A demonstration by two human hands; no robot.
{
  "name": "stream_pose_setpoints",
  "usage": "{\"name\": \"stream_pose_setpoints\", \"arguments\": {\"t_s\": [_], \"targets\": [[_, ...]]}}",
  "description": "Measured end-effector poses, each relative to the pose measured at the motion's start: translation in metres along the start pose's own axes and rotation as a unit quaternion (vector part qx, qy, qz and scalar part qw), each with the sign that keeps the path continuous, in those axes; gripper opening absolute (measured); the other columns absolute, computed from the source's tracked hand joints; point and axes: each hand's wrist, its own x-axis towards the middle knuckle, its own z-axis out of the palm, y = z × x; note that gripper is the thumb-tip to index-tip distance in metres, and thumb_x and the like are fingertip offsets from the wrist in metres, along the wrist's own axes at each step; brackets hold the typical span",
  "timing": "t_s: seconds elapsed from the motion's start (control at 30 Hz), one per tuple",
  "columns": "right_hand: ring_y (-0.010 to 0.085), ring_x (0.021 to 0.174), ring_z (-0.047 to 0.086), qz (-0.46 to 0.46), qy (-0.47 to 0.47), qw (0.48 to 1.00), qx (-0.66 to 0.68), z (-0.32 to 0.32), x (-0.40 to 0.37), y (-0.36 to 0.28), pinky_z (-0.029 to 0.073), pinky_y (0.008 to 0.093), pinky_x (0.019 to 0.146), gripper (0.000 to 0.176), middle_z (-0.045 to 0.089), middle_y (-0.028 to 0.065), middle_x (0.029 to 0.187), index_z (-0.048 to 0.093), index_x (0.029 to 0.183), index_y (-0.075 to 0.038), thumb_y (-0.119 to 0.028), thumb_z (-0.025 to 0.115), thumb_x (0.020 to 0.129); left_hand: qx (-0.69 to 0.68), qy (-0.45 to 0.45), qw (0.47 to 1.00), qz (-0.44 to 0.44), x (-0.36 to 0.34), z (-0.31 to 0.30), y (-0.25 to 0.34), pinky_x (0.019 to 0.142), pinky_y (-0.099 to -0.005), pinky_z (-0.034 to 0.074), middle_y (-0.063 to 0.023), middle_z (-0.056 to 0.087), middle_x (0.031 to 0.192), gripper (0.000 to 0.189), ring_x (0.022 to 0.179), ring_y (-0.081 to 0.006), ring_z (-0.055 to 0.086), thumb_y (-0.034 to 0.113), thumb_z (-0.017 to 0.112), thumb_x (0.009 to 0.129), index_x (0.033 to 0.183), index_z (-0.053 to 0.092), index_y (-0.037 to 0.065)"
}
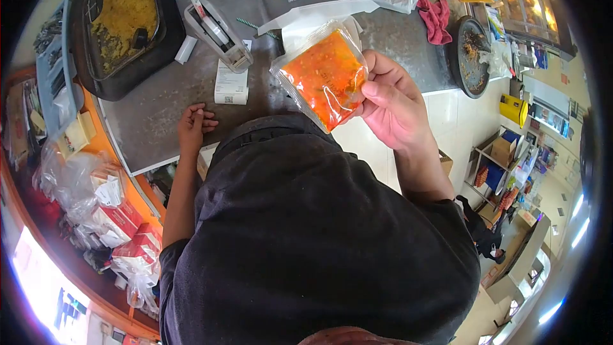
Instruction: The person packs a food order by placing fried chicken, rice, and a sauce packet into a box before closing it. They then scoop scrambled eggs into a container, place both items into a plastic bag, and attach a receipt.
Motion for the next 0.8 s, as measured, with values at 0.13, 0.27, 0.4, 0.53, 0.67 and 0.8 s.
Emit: {"name": "stream_pose_setpoints", "arguments": {"t_s": [0.13, 0.27, 0.4, 0.53, 0.67, 0.8], "targets": [[0.0210, 0.089, 0.071, 0.018, 0.047, 0.999, -0.020, -0.028, 0.008, 0.004, 0.064, 0.0431, 0.078, 0.009, 0.066, 0.0102, 0.098, 0.056, 0.105, -0.001, -0.005, 0.056, 0.096, -0.009, 0.002, 1.000, 0.001, -0.005, 0.006, 0.004, 0.065, -0.0272, 0.057, -0.0113, 0.068, 0.096, 0.026, 0.074, -0.0189, 0.071, 0.021, 0.052, 0.104, 0.124, 0.056, 0.004], [0.0204, 0.086, 0.071, 0.034, 0.190, 0.976, -0.100, -0.130, 0.029, 0.038, 0.063, 0.0399, 0.077, 0.013, 0.067, 0.0073, 0.096, 0.060, 0.105, -0.002, -0.012, 0.056, 0.097, 0.055, 0.010, 0.998, 0.044, -0.007, 0.019, 0.011, 0.066, -0.0272, 0.055, -0.0111, 0.067, 0.102, 0.029, 0.076, -0.0175, 0.069, 0.020, 0.061, 0.099, 0.122, 0.059, 0.003], [0.0174, 0.094, 0.067, 0.036, 0.292, 0.932, -0.211, -0.189, 0.038, 0.057, 0.054, 0.0328, 0.086, 0.024, 0.067, 0.0071, 0.105, 0.060, 0.117, -0.003, -0.016, 0.060, 0.097, 0.206, 0.027, 0.951, 0.227, 0.002, 0.033, 0.024, 0.068, -0.0299, 0.051, -0.0118, 0.062, 0.109, 0.033, 0.078, -0.0173, 0.064, 0.017, 0.071, 0.089, 0.115, 0.063, 0.001], [0.0185, 0.089, 0.065, -0.101, 0.453, 0.684, -0.563, -0.177, 0.028, 0.084, 0.049, 0.0313, 0.089, 0.034, 0.068, 0.0090, 0.104, 0.061, 0.121, 0.000, -0.021, 0.065, 0.095, 0.210, 0.002, 0.955, 0.209, 0.009, 0.035, 0.028, 0.071, -0.0291, 0.051, -0.0103, 0.060, 0.115, 0.033, 0.081, -0.0163, 0.064, 0.018, 0.074, 0.087, 0.115, 0.065, 0.001], [0.0139, 0.086, 0.061, -0.080, 0.377, 0.755, -0.530, -0.169, 0.001, 0.126, 0.049, 0.0285, 0.080, 0.025, 0.067, 0.0058, 0.099, 0.064, 0.114, -0.002, -0.017, 0.067, 0.094, 0.220, -0.005, 0.954, 0.203, 0.010, 0.030, 0.025, 0.070, -0.0297, 0.051, -0.0098, 0.060, 0.110, 0.027, 0.078, -0.0169, 0.064, 0.016, 0.073, 0.087, 0.107, 0.065, 0.000], [0.0082, 0.081, 0.059, -0.004, 0.226, 0.841, -0.491, -0.138, -0.011, 0.181, 0.048, 0.0249, 0.076, 0.017, 0.066, 0.0010, 0.090, 0.066, 0.109, -0.003, -0.014, 0.066, 0.096, 0.229, -0.011, 0.947, 0.227, 0.013, 0.027, 0.023, 0.068, -0.0317, 0.051, -0.0097, 0.061, 0.105, 0.024, 0.073, -0.0185, 0.064, 0.016, 0.073, 0.085, 0.101, 0.065, 0.000]]}}
